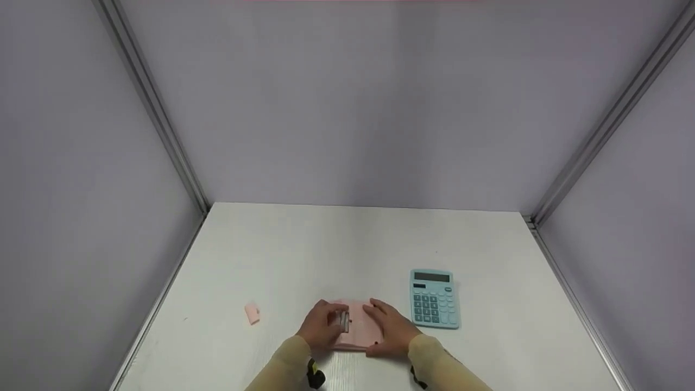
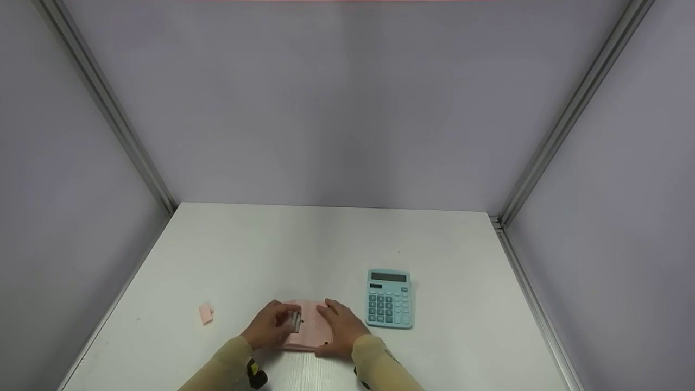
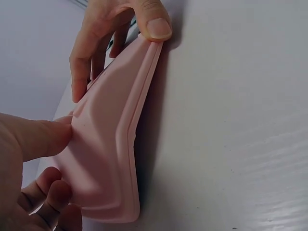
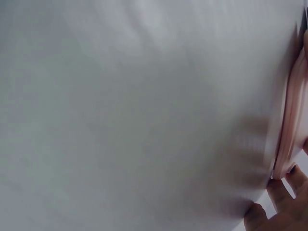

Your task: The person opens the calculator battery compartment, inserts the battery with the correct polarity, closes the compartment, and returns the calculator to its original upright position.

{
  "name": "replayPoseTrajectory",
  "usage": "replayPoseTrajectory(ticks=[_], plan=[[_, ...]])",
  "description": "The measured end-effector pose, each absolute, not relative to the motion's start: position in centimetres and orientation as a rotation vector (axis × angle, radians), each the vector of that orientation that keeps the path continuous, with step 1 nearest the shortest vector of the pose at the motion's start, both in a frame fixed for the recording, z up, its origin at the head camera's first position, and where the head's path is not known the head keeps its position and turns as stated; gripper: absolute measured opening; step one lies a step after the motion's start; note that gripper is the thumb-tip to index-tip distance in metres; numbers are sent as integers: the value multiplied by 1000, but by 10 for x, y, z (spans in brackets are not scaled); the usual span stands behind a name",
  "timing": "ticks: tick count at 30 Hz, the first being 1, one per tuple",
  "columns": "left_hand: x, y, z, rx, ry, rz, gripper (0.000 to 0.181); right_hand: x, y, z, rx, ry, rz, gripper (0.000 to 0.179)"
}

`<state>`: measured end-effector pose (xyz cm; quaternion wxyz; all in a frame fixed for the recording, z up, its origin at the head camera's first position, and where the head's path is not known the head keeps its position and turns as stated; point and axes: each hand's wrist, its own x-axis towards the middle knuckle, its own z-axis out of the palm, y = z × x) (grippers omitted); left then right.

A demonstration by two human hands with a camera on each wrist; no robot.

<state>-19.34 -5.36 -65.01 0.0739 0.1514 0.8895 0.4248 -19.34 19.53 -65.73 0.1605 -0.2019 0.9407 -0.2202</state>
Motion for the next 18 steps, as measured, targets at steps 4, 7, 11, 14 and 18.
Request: replayPoseTrajectory(ticks=[4,7,11,14,18], plan=[[-192,-53,-651,506,2713,1245,46,-193,196,-657,-617,2694,-626,107],[-191,-52,-652,562,2775,1204,49,-193,196,-657,-630,2697,-617,106],[-190,-51,-653,614,2855,1137,51,-194,196,-657,-590,2702,-609,107],[-190,-51,-655,679,2942,1035,52,-194,196,-659,-578,2701,-608,107],[-190,-53,-657,856,3099,792,46,-194,195,-659,-577,2692,-606,106]])
